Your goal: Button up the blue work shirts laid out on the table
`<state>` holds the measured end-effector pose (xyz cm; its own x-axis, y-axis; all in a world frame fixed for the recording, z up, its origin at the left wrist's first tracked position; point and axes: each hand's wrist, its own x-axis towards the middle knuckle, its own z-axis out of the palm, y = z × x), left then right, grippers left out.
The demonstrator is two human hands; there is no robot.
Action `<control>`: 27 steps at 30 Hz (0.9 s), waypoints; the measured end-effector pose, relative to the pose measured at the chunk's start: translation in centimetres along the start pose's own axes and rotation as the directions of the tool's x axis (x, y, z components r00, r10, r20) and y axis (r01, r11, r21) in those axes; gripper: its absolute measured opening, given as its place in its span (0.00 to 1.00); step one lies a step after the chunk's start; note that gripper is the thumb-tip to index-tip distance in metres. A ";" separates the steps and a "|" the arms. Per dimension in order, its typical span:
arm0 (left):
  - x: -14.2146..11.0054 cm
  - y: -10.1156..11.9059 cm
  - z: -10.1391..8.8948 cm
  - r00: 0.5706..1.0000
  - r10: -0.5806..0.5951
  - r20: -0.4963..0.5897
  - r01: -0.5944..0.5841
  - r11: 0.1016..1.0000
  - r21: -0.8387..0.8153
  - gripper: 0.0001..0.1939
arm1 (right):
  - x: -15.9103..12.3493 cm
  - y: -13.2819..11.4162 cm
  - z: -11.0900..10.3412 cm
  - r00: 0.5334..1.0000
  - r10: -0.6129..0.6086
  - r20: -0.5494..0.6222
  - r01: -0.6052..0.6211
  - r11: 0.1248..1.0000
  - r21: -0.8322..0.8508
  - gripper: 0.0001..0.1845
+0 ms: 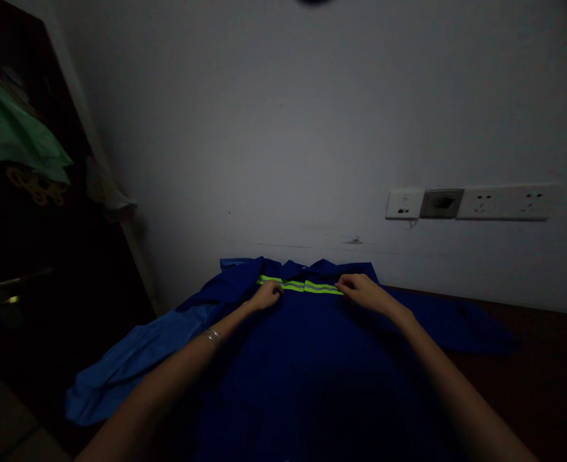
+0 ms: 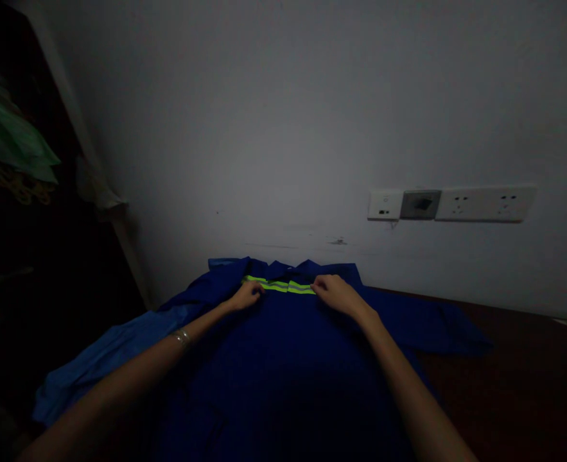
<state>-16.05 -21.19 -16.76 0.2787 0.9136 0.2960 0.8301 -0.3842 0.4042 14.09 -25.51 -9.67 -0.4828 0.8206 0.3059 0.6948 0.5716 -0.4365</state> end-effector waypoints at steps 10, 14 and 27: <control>-1.7 0.9 2.6 0.992 -0.092 0.085 0.102 0.987 -0.127 0.19 | 0.9 2.4 6.0 0.995 0.025 0.102 -0.025 1.000 0.002 0.13; -0.4 0.9 3.7 0.984 -0.176 0.025 0.176 0.949 -0.263 0.14 | 2.1 3.2 7.7 0.999 0.028 0.047 -0.032 0.997 0.077 0.15; 5.5 3.0 9.6 0.937 -0.279 -0.211 0.199 0.921 -0.333 0.12 | 8.1 6.4 13.0 0.985 0.128 -0.118 -0.113 0.985 0.127 0.16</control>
<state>-7.35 -16.04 -22.26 -0.0724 0.9350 0.3471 0.6594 -0.2162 0.7200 7.63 -15.18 -20.99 -0.3235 0.8812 0.3447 0.6716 0.4705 -0.5724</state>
